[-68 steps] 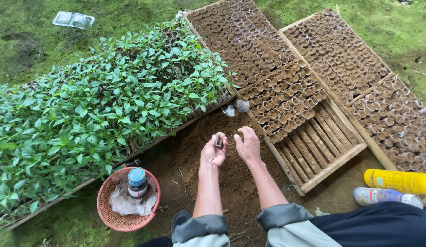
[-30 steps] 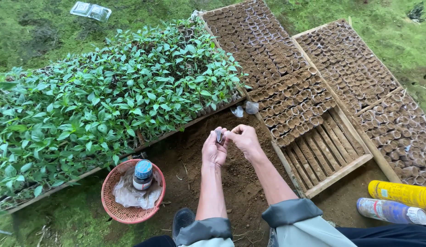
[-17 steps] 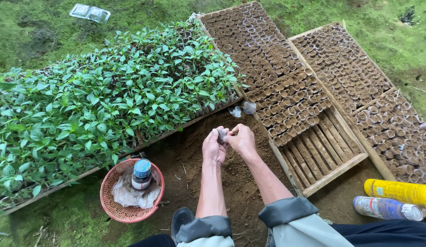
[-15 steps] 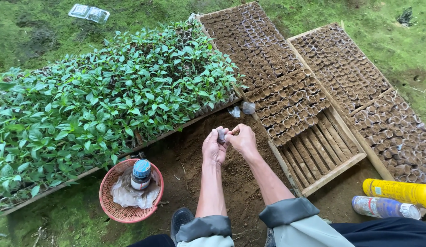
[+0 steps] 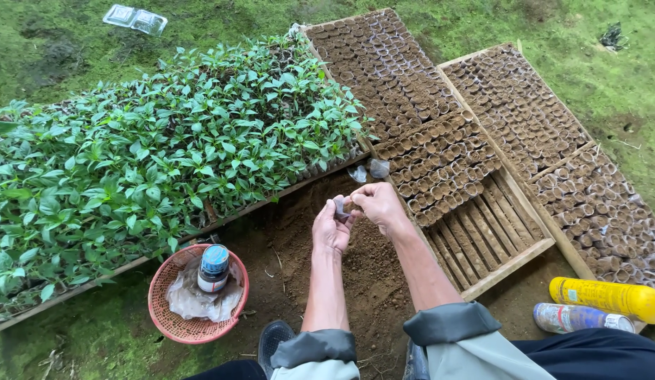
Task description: The person opens small seed packets and places seeds into individual soil-filled biodegradable pots arranged in wooden trays. The person then places the filled pots into the tray.
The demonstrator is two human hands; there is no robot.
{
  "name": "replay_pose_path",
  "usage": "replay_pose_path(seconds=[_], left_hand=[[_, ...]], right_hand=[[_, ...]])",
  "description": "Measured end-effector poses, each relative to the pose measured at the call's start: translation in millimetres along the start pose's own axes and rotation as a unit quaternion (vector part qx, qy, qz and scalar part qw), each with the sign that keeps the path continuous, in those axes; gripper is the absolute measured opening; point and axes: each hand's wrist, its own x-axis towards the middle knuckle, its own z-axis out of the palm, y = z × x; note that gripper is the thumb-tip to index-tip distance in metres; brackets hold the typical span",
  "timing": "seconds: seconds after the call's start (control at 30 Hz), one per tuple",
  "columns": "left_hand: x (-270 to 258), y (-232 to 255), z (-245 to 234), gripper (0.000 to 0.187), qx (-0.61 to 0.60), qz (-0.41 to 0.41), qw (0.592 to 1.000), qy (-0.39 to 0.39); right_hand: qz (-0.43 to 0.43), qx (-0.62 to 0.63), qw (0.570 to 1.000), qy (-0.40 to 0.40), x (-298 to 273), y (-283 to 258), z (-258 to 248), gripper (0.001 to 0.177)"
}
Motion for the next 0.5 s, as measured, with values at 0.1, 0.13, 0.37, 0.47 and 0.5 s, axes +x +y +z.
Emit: replay_pose_path(seconds=[0.1,0.13,0.37,0.47,0.5], left_hand=[[13.3,-4.8,-10.2,0.028,-0.005,-0.003,1.0,0.0],[12.2,-5.1,-10.0,0.028,-0.005,-0.003,1.0,0.0],[15.8,-9.2,-10.9,0.027,-0.022,-0.011,1.0,0.016],[22.1,-12.8,-14.4,0.027,-0.04,-0.021,0.999,0.023],[23.2,-13.2,-15.1,0.027,-0.053,-0.025,0.998,0.025]], right_hand=[[-0.001,-0.042,0.999,0.005,6.7,9.2,0.4,0.022],[-0.001,-0.042,0.999,0.005,8.8,12.5,1.1,0.022],[-0.032,-0.148,0.988,0.025,19.0,22.9,1.9,0.02],[-0.056,-0.204,0.977,0.013,13.6,15.5,1.8,0.021],[-0.073,-0.23,0.97,0.003,9.5,10.6,2.6,0.022]])
